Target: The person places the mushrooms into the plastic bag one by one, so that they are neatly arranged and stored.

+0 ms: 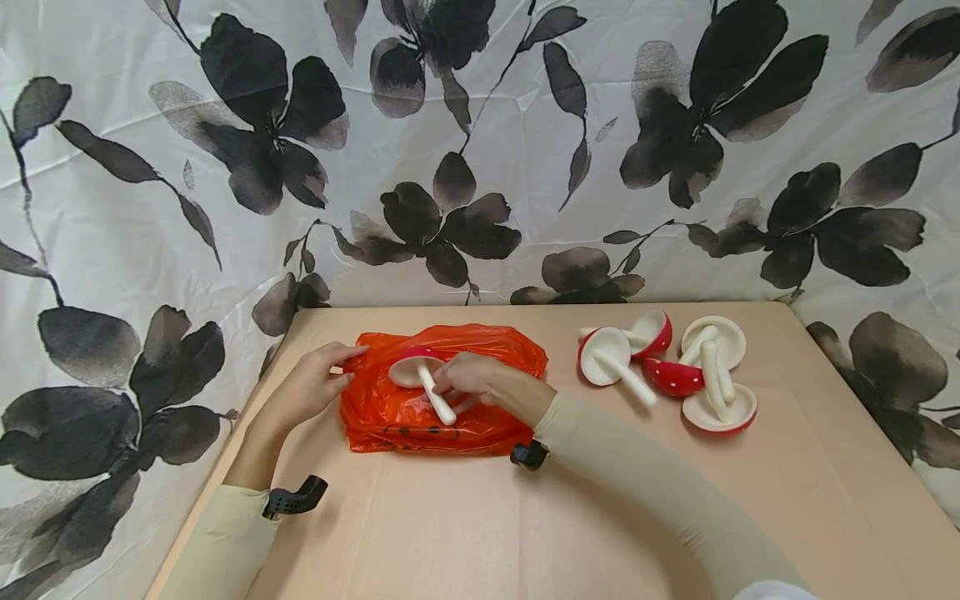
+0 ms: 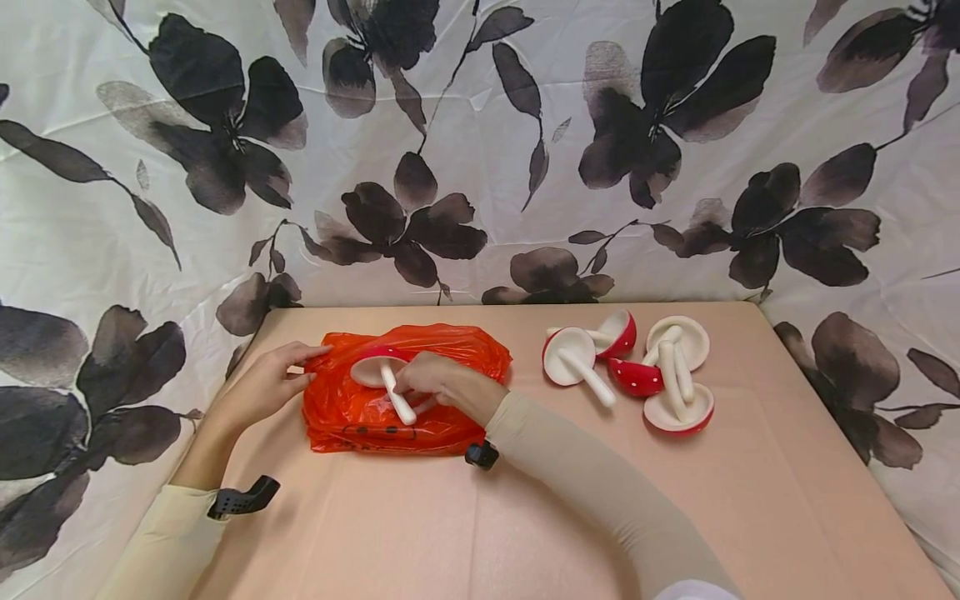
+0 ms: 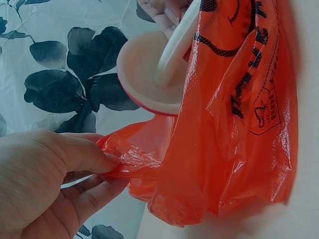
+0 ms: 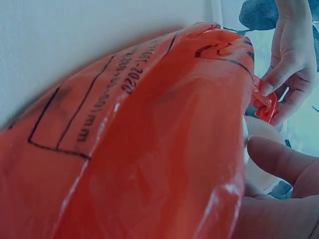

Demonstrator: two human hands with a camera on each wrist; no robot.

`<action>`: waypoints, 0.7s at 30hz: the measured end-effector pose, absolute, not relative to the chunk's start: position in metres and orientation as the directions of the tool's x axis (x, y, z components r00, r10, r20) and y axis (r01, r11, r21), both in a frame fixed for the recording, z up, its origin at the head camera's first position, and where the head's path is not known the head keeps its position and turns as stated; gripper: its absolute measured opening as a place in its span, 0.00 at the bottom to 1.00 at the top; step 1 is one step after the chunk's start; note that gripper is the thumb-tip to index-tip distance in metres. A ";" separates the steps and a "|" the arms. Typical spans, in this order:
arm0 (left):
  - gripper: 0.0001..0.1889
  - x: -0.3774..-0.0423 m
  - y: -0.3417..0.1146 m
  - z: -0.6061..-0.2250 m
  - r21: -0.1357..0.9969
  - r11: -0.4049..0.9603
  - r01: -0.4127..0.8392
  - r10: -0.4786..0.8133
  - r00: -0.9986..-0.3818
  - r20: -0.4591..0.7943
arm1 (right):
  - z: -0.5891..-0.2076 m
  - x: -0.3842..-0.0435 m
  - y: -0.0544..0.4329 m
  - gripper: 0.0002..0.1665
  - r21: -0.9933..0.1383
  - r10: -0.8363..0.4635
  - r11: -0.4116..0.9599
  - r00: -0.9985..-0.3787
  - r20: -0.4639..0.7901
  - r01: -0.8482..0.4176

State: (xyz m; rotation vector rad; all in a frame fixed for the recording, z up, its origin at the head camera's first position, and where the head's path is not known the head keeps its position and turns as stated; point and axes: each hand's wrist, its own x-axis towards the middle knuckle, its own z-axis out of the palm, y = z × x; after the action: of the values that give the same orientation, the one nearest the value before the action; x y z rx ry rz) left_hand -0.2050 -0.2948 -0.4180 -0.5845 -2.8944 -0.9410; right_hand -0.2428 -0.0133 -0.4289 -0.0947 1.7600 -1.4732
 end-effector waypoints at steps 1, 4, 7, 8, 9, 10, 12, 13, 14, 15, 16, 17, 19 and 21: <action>0.23 -0.205 -0.295 -0.418 0.561 0.743 0.365 0.340 -0.928 0.153 | -0.429 -0.242 -0.014 0.20 -0.848 -0.529 0.308 -0.663 -0.529 0.431; 0.24 -0.205 -0.294 -0.417 0.563 0.741 0.366 0.342 -0.927 0.153 | -0.431 -0.241 -0.017 0.18 -0.852 -0.509 0.289 -0.684 -0.523 0.437; 0.24 -0.205 -0.294 -0.417 0.561 0.743 0.365 0.342 -0.928 0.151 | -0.432 -0.239 -0.022 0.17 -0.859 -0.482 0.282 -0.712 -0.511 0.426; 0.24 -0.205 -0.294 -0.417 0.559 0.745 0.364 0.341 -0.928 0.150 | -0.432 -0.238 -0.023 0.17 -0.863 -0.477 0.283 -0.719 -0.505 0.418; 0.24 -0.205 -0.294 -0.417 0.558 0.746 0.364 0.341 -0.928 0.149 | -0.433 -0.237 -0.025 0.17 -0.866 -0.478 0.283 -0.722 -0.500 0.412; 0.24 -0.205 -0.294 -0.416 0.556 0.747 0.364 0.342 -0.928 0.148 | -0.433 -0.237 -0.026 0.18 -0.868 -0.483 0.281 -0.721 -0.497 0.410; 0.24 -0.205 -0.294 -0.416 0.556 0.747 0.364 0.343 -0.928 0.146 | -0.434 -0.236 -0.028 0.18 -0.870 -0.501 0.280 -0.712 -0.492 0.405; 0.24 -0.205 -0.294 -0.416 0.556 0.748 0.363 0.342 -0.928 0.145 | -0.435 -0.236 -0.030 0.18 -0.870 -0.509 0.278 -0.705 -0.493 0.408; 0.24 -0.205 -0.294 -0.416 0.555 0.748 0.363 0.343 -0.928 0.146 | -0.436 -0.236 -0.031 0.17 -0.869 -0.514 0.283 -0.701 -0.495 0.406; 0.24 -0.205 -0.294 -0.416 0.555 0.748 0.364 0.343 -0.928 0.146 | -0.436 -0.236 -0.032 0.17 -0.865 -0.518 0.281 -0.693 -0.501 0.415; 0.24 -0.205 -0.294 -0.416 0.555 0.747 0.365 0.343 -0.928 0.147 | -0.436 -0.236 -0.033 0.16 -0.863 -0.516 0.285 -0.691 -0.506 0.418; 0.24 -0.205 -0.294 -0.416 0.554 0.748 0.365 0.343 -0.928 0.149 | -0.437 -0.237 -0.033 0.16 -0.860 -0.511 0.294 -0.692 -0.511 0.418; 0.24 -0.205 -0.294 -0.417 0.552 0.750 0.365 0.341 -0.928 0.151 | -0.437 -0.237 -0.034 0.15 -0.854 -0.499 0.310 -0.693 -0.521 0.418; 0.24 -0.205 -0.294 -0.417 0.552 0.750 0.365 0.341 -0.928 0.150 | -0.437 -0.237 -0.035 0.14 -0.848 -0.496 0.318 -0.688 -0.530 0.424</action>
State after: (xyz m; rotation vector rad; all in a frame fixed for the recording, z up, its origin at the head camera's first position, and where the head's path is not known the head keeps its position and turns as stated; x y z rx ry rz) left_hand -0.2047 -0.2945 -0.4173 -0.5854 -2.9011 -0.9281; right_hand -0.2368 -0.0351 -0.4374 -0.0643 1.8002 -1.4795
